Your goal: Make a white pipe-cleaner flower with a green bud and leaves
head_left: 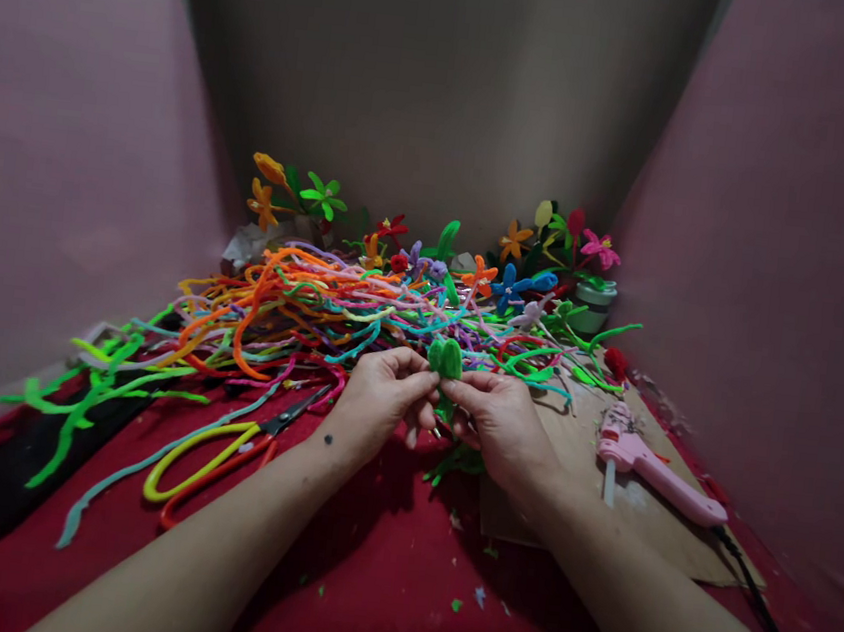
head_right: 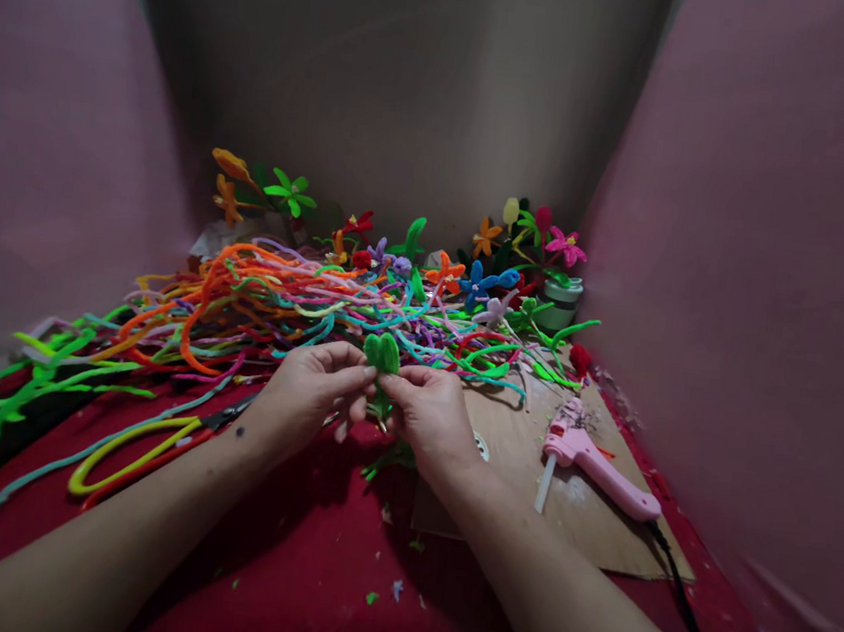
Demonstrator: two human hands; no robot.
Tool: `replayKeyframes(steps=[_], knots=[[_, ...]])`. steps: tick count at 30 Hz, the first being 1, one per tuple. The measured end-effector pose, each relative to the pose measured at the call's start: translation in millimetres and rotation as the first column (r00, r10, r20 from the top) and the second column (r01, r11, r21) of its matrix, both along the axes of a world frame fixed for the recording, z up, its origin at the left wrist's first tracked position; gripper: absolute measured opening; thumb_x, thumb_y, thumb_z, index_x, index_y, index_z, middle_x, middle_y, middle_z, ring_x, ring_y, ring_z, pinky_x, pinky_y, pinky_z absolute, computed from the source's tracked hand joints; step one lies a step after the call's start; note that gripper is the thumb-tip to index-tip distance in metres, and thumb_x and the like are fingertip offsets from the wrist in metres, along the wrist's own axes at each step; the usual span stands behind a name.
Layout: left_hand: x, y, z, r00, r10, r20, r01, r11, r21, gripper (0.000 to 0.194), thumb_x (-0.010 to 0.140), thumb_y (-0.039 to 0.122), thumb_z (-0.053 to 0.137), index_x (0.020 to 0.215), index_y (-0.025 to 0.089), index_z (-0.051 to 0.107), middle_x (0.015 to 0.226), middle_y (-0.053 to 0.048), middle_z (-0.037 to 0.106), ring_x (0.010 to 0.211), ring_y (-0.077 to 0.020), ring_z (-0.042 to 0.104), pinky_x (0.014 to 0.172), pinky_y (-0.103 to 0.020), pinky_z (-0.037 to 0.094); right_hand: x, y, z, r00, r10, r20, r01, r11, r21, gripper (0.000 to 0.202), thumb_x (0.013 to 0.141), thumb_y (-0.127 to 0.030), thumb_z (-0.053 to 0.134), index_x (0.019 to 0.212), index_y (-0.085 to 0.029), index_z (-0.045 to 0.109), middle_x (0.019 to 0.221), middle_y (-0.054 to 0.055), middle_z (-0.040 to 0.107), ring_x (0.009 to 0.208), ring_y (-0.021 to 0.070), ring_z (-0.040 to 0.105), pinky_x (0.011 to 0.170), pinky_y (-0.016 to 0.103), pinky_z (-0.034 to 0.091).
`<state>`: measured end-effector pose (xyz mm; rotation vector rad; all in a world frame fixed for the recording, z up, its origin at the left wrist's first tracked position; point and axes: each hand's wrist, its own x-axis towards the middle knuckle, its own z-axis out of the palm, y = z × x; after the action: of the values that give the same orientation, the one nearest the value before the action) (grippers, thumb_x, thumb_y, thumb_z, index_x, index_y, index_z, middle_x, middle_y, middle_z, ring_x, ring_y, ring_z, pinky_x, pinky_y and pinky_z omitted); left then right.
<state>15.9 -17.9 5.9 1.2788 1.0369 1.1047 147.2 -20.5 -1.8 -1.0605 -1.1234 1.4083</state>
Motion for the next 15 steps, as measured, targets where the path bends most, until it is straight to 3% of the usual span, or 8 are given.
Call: replayKeyframes(steps=[4, 7, 15], knots=[[0.8, -2.0, 6.0, 0.987, 0.096, -0.127, -0.090, 0.995, 0.052, 0.015, 0.070, 0.026, 0.061, 0.066, 0.015, 0.052, 0.038, 0.007, 0.049, 0.028, -0.0047, 0.039, 0.028, -0.015, 0.027, 1.7, -1.1, 3.6, 1.000, 0.005, -0.012, -0.005, 1.000, -0.022, 0.022, 0.057, -0.030, 0.070, 0.058, -0.014, 0.056, 0.041, -0.007, 0.043, 0.033, 0.0034, 0.032, 0.034, 0.019, 0.019], [-0.3, -1.4, 9.0, 0.978, 0.101, -0.181, -0.092, 0.994, 0.059, 0.014, 0.070, 0.025, 0.061, 0.066, 0.014, 0.054, 0.038, 0.007, 0.047, 0.029, -0.0042, 0.039, 0.030, -0.014, 0.026, 1.7, -1.9, 6.5, 1.000, -0.007, -0.004, 0.007, 1.000, -0.017, 0.021, 0.055, -0.028, 0.071, 0.056, -0.013, 0.056, 0.040, -0.007, 0.043, 0.033, 0.0031, 0.031, 0.034, 0.019, 0.017], [-4.2, 3.9, 7.0, 0.993, 0.117, -0.009, -0.114, 0.979, 0.172, 0.029, 0.066, 0.023, 0.066, 0.088, 0.017, 0.050, 0.060, 0.006, 0.053, 0.042, -0.0071, 0.049, 0.037, -0.018, 0.038, 1.7, -5.3, 10.8, 0.994, -0.040, 0.106, 0.035, 0.998, 0.044, 0.016, 0.059, -0.027, 0.066, 0.055, -0.014, 0.056, 0.040, -0.007, 0.041, 0.036, 0.0044, 0.030, 0.038, 0.021, 0.019]])
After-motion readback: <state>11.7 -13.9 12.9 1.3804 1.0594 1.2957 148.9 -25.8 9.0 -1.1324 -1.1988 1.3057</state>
